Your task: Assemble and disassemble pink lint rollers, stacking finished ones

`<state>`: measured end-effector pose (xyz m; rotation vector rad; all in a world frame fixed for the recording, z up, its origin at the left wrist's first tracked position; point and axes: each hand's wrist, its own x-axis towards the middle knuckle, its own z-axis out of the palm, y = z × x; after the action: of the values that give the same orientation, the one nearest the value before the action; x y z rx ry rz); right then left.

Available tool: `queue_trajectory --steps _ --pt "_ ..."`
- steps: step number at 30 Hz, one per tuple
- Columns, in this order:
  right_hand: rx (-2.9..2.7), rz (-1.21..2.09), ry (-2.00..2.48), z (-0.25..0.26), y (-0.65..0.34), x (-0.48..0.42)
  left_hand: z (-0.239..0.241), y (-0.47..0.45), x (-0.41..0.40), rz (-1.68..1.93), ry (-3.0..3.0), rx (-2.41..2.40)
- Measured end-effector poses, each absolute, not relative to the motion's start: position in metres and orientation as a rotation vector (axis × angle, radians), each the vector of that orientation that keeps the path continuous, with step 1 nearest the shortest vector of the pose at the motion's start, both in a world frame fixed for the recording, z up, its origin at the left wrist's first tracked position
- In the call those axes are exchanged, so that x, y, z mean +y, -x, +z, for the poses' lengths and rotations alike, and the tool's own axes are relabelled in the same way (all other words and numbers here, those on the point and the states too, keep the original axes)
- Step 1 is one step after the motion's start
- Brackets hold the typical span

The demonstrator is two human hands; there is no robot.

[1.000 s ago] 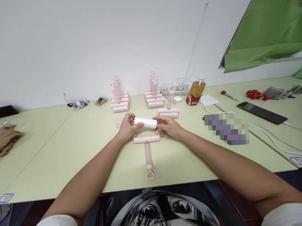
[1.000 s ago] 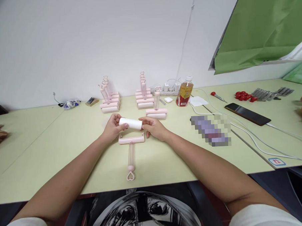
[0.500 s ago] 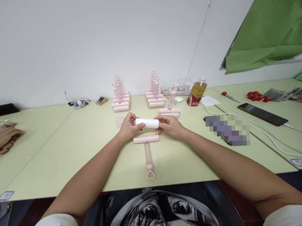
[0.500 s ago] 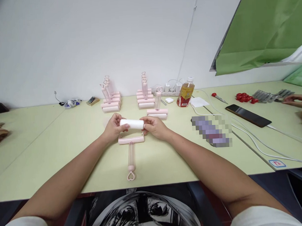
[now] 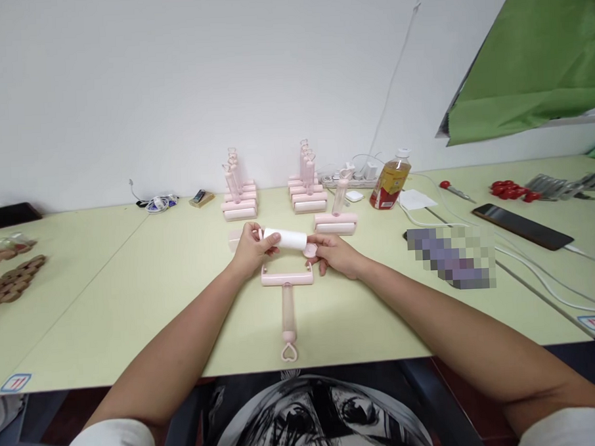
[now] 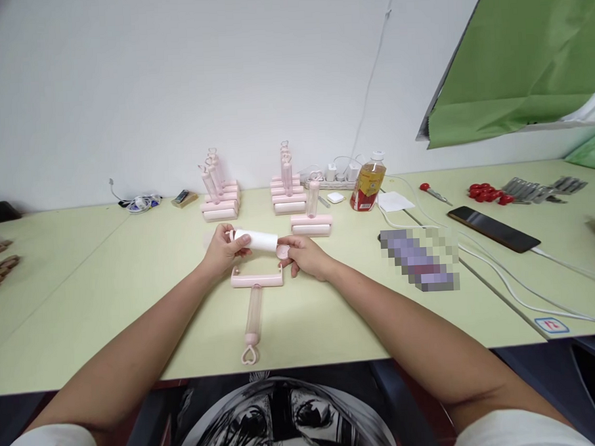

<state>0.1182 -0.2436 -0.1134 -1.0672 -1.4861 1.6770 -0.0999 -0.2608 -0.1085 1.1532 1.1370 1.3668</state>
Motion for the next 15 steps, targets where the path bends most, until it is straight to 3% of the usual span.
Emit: queue_trajectory --steps 15 --pt "-1.750 1.244 0.947 -0.1211 -0.1207 -0.2450 -0.1088 0.0920 -0.2685 1.250 -1.128 1.032"
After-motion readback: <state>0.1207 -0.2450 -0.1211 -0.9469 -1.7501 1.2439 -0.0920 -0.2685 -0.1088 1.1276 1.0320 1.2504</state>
